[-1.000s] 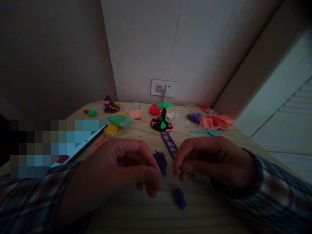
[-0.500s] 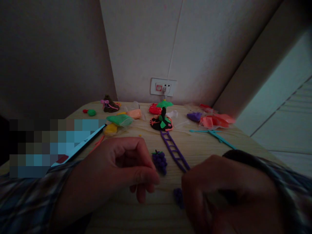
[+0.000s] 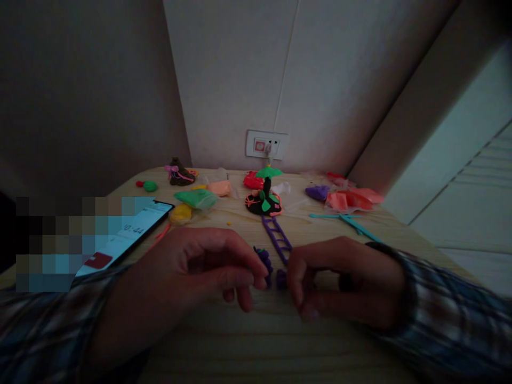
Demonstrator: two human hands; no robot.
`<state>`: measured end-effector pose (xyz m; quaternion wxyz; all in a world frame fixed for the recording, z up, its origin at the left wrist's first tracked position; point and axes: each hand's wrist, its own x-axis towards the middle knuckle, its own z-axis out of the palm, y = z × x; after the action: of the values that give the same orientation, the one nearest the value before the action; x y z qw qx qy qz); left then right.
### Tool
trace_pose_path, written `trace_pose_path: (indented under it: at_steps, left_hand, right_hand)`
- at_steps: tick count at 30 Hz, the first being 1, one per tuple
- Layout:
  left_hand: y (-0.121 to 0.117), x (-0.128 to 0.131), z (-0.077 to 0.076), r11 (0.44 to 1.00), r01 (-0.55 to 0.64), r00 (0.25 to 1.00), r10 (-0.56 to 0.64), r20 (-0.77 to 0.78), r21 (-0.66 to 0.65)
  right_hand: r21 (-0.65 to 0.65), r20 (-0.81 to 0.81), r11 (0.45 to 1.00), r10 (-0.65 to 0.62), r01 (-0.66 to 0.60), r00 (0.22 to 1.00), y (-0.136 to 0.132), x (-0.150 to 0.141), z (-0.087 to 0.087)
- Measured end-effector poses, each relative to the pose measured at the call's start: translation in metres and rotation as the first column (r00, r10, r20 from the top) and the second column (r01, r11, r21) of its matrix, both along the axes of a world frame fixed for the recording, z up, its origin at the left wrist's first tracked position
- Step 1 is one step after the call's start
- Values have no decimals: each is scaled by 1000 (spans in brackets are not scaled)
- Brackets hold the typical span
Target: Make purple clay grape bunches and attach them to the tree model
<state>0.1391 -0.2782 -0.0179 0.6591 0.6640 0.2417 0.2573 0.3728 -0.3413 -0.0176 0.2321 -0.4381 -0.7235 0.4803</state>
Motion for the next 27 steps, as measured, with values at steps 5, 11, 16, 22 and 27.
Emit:
trace_pose_path:
  at_steps: [5,11,16,22,27]
  left_hand:
    - [-2,-3,-3,1000,4,1000,-4,24,-7]
    - [-2,-5,-9,984,11,1000,-6,27,-177]
    - [-7,-3,-10,998,66,997,-65,-42,4]
    - [-11,-8,-16,995,98,993,-96,-68,30]
    - [-10,-14,-21,941,77,996,-59,-67,328]
  right_hand:
    - [-160,-234,984,-116,79,965,1,-1,-2]
    - [-90,-242,969,-247,232,938,-1,0,4]
    - [-142,-327,983,-160,120,931,-1,-1,2]
    - [-7,-217,961,-271,276,938,-8,-9,6]
    - [-228,-217,954,-245,195,945,-13,-13,6]
